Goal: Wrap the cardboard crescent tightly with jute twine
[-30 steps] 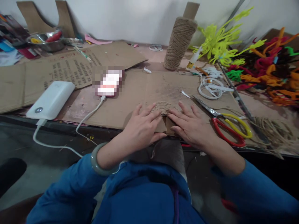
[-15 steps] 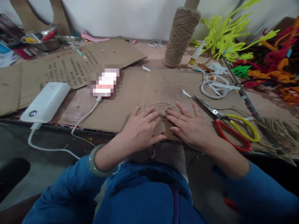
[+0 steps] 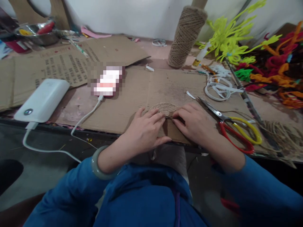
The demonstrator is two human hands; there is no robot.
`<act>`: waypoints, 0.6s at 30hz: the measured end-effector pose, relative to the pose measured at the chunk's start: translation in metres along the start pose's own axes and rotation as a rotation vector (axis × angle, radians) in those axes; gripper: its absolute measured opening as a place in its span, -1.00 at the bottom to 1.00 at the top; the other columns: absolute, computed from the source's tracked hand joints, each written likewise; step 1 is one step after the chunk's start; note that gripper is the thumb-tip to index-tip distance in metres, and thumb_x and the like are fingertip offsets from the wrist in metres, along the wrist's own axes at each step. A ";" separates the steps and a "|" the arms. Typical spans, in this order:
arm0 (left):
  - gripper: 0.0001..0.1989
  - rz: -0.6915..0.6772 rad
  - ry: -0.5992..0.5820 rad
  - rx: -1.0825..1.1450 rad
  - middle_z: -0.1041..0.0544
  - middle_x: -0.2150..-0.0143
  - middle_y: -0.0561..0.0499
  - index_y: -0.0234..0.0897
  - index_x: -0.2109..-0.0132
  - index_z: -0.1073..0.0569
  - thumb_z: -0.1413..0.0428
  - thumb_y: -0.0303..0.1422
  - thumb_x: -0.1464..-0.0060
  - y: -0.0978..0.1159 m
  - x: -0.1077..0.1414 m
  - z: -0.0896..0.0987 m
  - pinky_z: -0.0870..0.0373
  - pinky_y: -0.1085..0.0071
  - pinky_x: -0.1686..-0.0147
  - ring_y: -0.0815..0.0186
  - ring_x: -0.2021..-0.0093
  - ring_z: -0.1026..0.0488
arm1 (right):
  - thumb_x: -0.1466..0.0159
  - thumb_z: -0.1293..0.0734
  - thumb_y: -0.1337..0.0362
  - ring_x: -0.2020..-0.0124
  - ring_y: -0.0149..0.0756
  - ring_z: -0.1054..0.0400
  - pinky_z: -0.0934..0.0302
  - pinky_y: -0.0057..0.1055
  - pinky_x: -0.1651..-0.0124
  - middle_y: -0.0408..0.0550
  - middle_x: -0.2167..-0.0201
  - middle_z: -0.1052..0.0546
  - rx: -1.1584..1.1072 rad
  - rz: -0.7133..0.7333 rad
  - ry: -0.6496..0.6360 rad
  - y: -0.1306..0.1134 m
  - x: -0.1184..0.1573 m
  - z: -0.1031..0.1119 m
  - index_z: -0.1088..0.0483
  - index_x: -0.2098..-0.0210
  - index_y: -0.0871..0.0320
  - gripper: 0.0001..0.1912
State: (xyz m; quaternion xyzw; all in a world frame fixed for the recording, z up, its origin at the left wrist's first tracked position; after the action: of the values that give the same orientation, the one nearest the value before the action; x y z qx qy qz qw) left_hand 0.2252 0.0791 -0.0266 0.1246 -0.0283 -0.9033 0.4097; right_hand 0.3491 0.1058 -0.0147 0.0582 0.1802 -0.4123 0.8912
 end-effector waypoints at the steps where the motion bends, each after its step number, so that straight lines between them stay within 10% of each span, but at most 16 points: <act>1: -0.39 0.001 0.000 0.003 -0.47 -0.21 -0.22 -0.44 -0.18 -0.39 -0.04 -0.01 -0.22 0.000 0.000 0.000 -0.14 -0.15 -0.20 -0.04 -0.27 -0.30 | -0.24 -0.32 0.36 0.25 -0.05 -0.35 -0.26 -0.16 0.12 0.06 0.38 -0.51 -0.003 -0.001 -0.005 0.000 0.000 -0.001 -0.47 0.36 0.23 -0.91; 18: -0.42 0.009 -0.034 0.023 -0.46 -0.21 -0.26 -0.45 -0.17 -0.39 -0.04 -0.05 -0.23 0.000 -0.001 0.001 -0.14 -0.16 -0.21 -0.04 -0.27 -0.30 | -0.28 -0.22 0.34 0.23 -0.10 -0.33 -0.23 -0.19 0.08 0.07 0.35 -0.51 -0.042 -0.099 -0.101 0.008 -0.003 -0.011 -0.46 0.34 0.19 -0.82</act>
State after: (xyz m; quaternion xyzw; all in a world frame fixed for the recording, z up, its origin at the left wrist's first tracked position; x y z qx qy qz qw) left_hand 0.2257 0.0803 -0.0256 0.1137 -0.0462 -0.9031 0.4115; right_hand 0.3504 0.1156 -0.0241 0.0096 0.1464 -0.4544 0.8786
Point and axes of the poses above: each hand's wrist, its own x-axis away from the middle knuckle, its own z-axis out of the back of the hand, y = z × x, the point moved 7 cm from there along -x, towards the middle knuckle
